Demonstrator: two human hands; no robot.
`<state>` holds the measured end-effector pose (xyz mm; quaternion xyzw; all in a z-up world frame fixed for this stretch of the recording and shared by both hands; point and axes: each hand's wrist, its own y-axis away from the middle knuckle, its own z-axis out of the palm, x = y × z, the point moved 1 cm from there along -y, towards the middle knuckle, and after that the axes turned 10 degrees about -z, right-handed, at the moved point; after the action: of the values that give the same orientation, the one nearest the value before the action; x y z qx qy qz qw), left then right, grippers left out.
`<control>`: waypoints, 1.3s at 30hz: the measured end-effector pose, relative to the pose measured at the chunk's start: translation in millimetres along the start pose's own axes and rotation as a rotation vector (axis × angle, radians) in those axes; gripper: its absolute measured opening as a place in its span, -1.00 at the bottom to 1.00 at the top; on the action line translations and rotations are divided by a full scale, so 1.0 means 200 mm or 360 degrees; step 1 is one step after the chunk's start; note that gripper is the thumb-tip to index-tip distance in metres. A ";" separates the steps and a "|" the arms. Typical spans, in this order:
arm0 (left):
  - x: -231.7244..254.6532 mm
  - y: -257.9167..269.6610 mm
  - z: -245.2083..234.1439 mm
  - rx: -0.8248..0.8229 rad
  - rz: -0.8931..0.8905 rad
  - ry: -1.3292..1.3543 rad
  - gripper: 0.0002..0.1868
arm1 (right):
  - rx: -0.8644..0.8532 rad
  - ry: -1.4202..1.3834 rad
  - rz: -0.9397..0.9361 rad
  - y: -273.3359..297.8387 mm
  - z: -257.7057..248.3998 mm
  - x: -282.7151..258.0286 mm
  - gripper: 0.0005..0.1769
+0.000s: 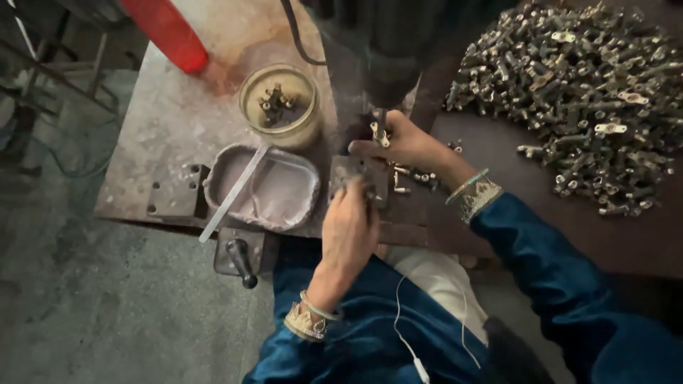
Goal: The person picks small metal hardware components one at a time from a large pile, dips them in a tray of liquid, positions each under a bench drill press, and drills it, placing finished pieces into a growing pile and a container on the workbench.
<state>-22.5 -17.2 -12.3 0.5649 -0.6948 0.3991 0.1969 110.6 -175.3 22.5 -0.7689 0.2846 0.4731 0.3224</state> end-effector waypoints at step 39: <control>-0.58 -0.04 -0.37 -0.0302 -0.0232 -0.0469 -0.78 | 0.1288 -0.0484 -0.0133 0.04 0.32 -0.03 -0.76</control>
<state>4.7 113.8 -48.8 0.6450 -0.7079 0.2294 0.1736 68.5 -130.4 4.0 -0.5128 0.3651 0.4179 0.6551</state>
